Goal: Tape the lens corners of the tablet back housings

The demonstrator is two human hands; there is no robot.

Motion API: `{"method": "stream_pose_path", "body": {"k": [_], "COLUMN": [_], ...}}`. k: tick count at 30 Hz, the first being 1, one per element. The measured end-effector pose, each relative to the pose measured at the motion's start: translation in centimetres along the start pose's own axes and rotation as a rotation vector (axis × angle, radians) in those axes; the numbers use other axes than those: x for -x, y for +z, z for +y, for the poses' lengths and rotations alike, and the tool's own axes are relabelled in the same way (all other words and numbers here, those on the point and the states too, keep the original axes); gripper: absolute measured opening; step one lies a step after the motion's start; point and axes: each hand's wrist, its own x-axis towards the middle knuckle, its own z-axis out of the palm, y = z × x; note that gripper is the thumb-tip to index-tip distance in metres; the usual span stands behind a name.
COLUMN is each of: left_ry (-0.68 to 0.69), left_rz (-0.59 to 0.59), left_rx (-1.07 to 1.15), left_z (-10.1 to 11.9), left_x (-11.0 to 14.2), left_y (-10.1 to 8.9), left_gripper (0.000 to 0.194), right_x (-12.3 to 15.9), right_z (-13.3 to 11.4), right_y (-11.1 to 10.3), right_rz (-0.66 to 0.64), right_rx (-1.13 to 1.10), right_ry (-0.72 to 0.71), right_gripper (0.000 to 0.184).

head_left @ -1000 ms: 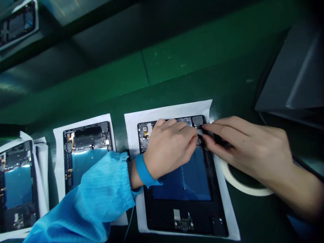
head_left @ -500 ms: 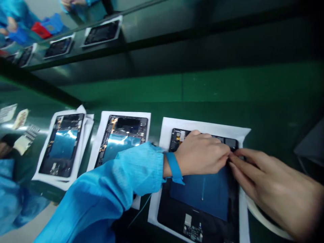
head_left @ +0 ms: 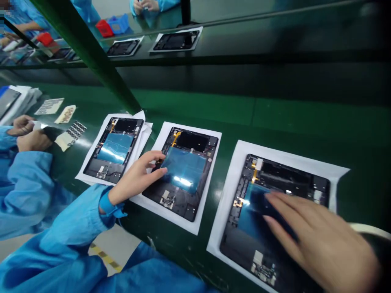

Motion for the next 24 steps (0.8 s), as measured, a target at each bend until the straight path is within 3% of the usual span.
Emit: {"method": "stream_pose_path", "body": {"k": [2,4,8,14,18,22,24], "left_ry": [-0.085,-0.170,-0.366,-0.505,-0.461,-0.210,-0.105], "left_rz": [-0.020,-0.029,-0.023,-0.191,-0.228,-0.197,-0.156], "left_rx": [0.000,0.060,0.285,0.639,0.615,0.604,0.595], "left_z": [-1.6,-2.3,-2.6,-3.2,-3.3,-2.4,-2.2], "left_x": [0.8,0.7,-1.0,-3.1,-4.8,-3.9,-2.2], "left_y": [-0.2,0.2,0.4,-0.4,-0.4,-0.6,-1.4], "left_gripper": [0.035,0.042,0.041,0.031,0.015,0.028,0.040], "right_x": [-3.3,-5.8,-7.7,-8.0,-8.6,-8.8,-8.9], "right_z": [-2.7,-4.9,-6.6,-7.1,-7.5,-7.2,-6.7], "right_y": [0.5,1.3,3.0,4.0,4.2,4.3,4.0], "right_rz": [-0.017,-0.036,-0.044,-0.039,-0.023,-0.021,-0.013], "right_rx": [0.020,0.068,0.094,0.067,0.079,-0.066,-0.246], "right_ry": [-0.080,-0.108,-0.152,-0.135,-0.102,0.019,0.168], "right_gripper": [0.044,0.031,0.036,0.042,0.034,0.030,0.045]}}
